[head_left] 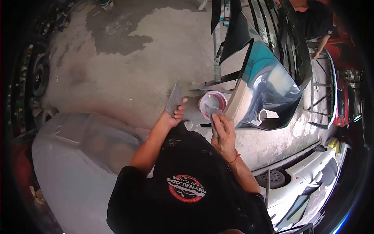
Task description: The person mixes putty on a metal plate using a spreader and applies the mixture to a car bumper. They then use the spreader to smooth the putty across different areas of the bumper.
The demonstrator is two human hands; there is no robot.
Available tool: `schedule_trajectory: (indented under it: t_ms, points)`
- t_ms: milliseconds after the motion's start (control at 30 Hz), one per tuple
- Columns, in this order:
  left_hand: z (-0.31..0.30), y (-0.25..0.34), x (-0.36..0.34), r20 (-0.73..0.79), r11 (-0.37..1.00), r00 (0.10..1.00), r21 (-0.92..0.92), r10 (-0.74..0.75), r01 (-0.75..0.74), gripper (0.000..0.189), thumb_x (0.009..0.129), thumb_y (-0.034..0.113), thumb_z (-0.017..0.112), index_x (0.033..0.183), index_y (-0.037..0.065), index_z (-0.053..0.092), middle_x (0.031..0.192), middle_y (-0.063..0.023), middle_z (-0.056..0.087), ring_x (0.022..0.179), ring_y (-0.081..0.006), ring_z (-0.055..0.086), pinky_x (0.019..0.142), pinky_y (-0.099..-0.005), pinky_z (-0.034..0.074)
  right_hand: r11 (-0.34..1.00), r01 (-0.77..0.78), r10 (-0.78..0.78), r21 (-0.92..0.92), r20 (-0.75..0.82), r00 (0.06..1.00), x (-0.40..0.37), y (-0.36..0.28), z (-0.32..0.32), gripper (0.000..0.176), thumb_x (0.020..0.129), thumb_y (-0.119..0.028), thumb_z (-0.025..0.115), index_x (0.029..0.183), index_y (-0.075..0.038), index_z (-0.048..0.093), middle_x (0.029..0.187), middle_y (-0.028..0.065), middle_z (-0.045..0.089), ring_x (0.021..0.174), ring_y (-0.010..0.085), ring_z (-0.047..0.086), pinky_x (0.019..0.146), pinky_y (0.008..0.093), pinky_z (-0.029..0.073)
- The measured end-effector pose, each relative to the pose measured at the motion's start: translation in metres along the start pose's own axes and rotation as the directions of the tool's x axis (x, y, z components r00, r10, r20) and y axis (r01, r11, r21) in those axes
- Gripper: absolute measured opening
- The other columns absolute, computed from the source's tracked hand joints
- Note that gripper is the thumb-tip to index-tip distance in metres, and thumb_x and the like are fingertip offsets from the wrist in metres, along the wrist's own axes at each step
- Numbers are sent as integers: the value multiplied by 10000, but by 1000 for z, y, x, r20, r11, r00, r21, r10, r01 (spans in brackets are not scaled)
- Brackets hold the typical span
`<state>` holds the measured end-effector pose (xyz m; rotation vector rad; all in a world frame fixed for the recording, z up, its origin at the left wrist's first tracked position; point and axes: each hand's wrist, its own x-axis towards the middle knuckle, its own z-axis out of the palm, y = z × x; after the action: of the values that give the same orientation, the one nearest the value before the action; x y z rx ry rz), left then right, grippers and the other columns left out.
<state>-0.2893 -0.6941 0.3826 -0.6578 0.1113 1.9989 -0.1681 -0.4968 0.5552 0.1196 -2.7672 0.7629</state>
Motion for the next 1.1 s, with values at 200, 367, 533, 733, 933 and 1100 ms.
schedule_trajectory:
  t_ms: [200, 367, 533, 733, 933, 1100]
  points:
    - [96, -47, -19, -525, 987, 837, 46, 155, -154, 357, 997, 383, 487, 1103, 58, 591, 651, -23, 521, 427, -64, 437, 323, -217, 322, 879, 477, -465, -19, 195, 864, 31, -17, 22, 562, 733, -91, 619, 1294, -108, 601, 1204, 82, 572, 1060, 273, 548, 943, 392, 441]
    - [67, -10, -75, -240, 415, 967, 875, -80, 251, 261, 996, 315, 544, 1062, 63, 556, 637, -15, 479, 389, -53, 392, 322, -215, 303, 972, -230, 235, -51, 236, 943, 73, 36, 52, 432, 824, -44, 609, 1255, -30, 595, 1074, 170, 645, 952, 350, 617, 800, 426, 515]
    - [-51, 52, -83, -358, 710, 883, 703, 304, 41, 415, 970, 517, 546, 938, 104, 521, 734, -84, 642, 345, -53, 326, 306, -212, 241, 990, -85, 71, 116, 116, 991, 66, 16, 40, 340, 882, -45, 570, 1218, -4, 599, 1005, 203, 657, 901, 387, 636, 787, 442, 519]
    - [-136, 41, -70, -621, 863, 705, 505, 342, 26, 414, 961, 480, 581, 1008, 68, 599, 900, -120, 709, 478, -127, 518, 439, -255, 433, 820, -544, 470, 179, 333, 818, 42, 26, 11, 281, 912, -158, 635, 1141, 3, 618, 1001, 220, 677, 872, 398, 661, 780, 381, 529]
    - [-25, 47, -57, -155, 665, 823, 677, 547, -315, 275, 945, 241, 661, 1139, 47, 639, 1037, -69, 699, 909, -174, 680, 802, -325, 565, 558, -554, 583, 618, 182, 792, 27, 57, 1, 439, 834, -238, 791, 1111, 49, 609, 882, 125, 699, 784, 171, 664, 684, 329, 523]
    - [87, -16, -62, 28, 733, 961, 641, 273, -227, 278, 946, 122, 637, 1205, 28, 603, 1097, -66, 680, 994, -176, 672, 850, -308, 558, 632, -552, 464, 544, 305, 832, 40, 46, 11, 541, 846, -209, 796, 1239, 28, 509, 975, 93, 689, 836, 114, 635, 697, 264, 504]
